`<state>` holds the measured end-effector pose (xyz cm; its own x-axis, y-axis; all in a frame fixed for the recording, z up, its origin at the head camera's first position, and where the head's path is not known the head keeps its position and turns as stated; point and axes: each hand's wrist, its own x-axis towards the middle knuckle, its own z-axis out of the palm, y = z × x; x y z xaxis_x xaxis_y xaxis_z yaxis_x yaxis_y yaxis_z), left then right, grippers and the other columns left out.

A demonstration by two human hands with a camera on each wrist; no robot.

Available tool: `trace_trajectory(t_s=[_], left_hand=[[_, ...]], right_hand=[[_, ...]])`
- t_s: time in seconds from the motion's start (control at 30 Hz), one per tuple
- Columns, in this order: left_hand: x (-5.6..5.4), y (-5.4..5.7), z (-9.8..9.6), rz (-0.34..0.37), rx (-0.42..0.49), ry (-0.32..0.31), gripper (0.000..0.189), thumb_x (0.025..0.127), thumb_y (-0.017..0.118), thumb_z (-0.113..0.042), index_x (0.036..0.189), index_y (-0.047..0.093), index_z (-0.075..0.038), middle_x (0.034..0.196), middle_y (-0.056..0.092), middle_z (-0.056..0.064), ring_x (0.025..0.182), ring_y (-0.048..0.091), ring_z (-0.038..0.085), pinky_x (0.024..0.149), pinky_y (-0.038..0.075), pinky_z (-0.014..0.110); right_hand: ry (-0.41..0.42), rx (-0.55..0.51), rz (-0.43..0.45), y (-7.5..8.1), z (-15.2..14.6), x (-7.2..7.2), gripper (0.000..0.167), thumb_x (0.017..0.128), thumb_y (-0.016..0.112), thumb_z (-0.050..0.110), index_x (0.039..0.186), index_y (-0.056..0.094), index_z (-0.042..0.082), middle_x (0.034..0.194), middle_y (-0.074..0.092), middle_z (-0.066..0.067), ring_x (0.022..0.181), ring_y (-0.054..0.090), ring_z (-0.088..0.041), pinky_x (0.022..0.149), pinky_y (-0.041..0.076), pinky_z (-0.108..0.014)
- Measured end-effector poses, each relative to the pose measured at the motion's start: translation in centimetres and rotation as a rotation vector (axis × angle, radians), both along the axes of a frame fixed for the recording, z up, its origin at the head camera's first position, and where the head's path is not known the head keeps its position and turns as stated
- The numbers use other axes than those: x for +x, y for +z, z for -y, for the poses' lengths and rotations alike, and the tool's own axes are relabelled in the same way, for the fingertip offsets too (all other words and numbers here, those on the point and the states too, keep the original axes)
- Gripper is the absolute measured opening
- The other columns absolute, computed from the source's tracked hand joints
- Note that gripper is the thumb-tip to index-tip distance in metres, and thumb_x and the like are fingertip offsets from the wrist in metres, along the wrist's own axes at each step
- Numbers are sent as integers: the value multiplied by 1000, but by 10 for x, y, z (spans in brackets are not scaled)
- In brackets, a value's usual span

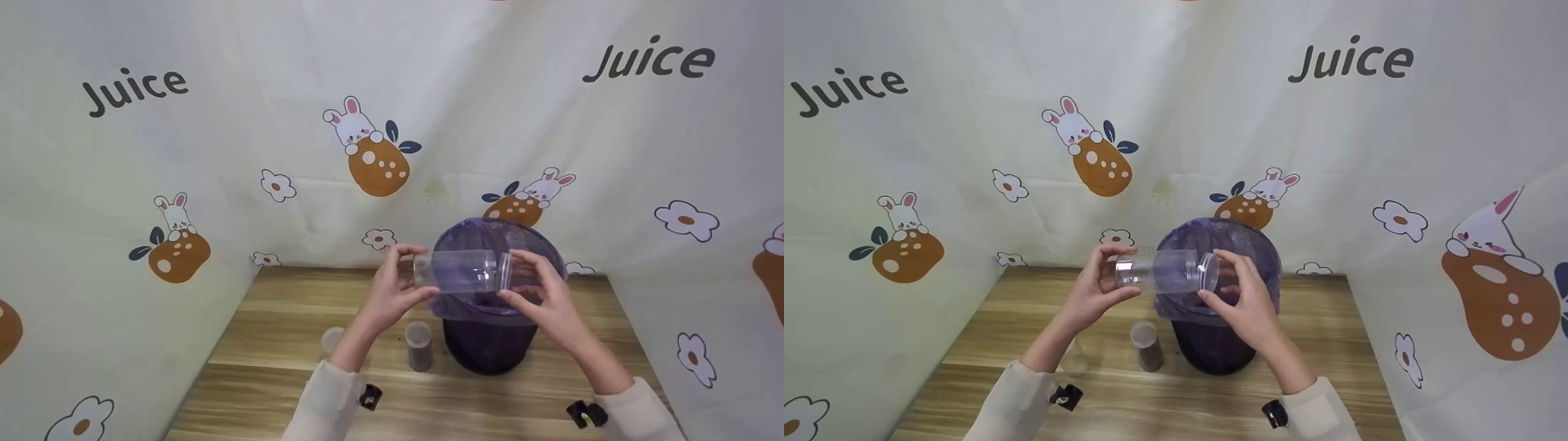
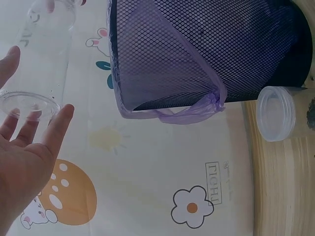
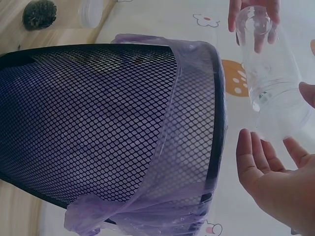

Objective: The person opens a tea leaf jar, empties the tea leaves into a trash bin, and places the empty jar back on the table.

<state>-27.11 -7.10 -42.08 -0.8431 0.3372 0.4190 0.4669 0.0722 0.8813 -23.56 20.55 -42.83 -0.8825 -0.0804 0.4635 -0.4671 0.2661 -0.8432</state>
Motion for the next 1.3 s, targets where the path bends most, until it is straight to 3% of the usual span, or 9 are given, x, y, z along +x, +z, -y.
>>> trace_trajectory(t_s=[0.1, 0.23, 0.43, 0.67, 0.87, 1.1, 1.3], left_hand=[[1, 0, -1, 1, 9, -34, 65, 80, 81, -10, 132, 44, -3, 137, 49, 21, 122, 54, 42, 90, 60, 38], [2, 1, -1, 7, 6, -64, 64, 81, 81, -10, 132, 44, -2, 138, 49, 23, 122, 53, 40, 91, 60, 45], [3, 2, 0, 14, -15, -78, 63, 80, 82, -12, 131, 45, -3, 139, 53, 14, 123, 56, 29, 89, 60, 35], [4, 2, 1, 19, -14, -94, 62, 81, 81, -11, 130, 45, -3, 138, 54, 14, 124, 55, 27, 83, 60, 30], [6, 5, -1, 12, -16, -97, 63, 80, 81, -10, 131, 45, -3, 139, 53, 15, 123, 55, 30, 85, 61, 33], [10, 7, -1, -31, -83, -68, 65, 80, 82, -14, 132, 44, -5, 140, 53, 11, 127, 55, 30, 89, 60, 34], [9, 1, -1, -21, -58, -86, 64, 80, 81, -14, 131, 44, -4, 139, 53, 14, 126, 54, 34, 90, 60, 34]], right_hand=[[20, 2, -5, -1, 0, 0, 62, 83, 74, -5, 140, 49, -1, 130, 57, -8, 111, 60, -5, 83, 57, -21], [66, 4, -7, -1, 0, 1, 62, 84, 73, -6, 141, 49, 1, 134, 57, -12, 114, 61, -4, 85, 58, -22], [129, 4, -13, 0, -2, 3, 62, 85, 72, -6, 142, 49, 1, 134, 58, -12, 115, 61, -6, 86, 58, -24], [191, 24, -32, 0, -5, 4, 63, 83, 72, -8, 142, 49, -1, 128, 63, -13, 105, 67, -11, 82, 59, -23], [181, 29, -5, 2, -6, 6, 63, 84, 73, -5, 142, 51, 2, 129, 63, -19, 101, 69, -12, 80, 60, -23], [159, 19, 81, 3, -7, 7, 55, 87, 71, -2, 139, 54, 1, 123, 66, -24, 97, 69, -9, 77, 61, -25], [138, 39, 86, 2, -6, 7, 47, 90, 69, 0, 136, 58, 0, 119, 67, -19, 95, 70, -8, 74, 61, -25]])
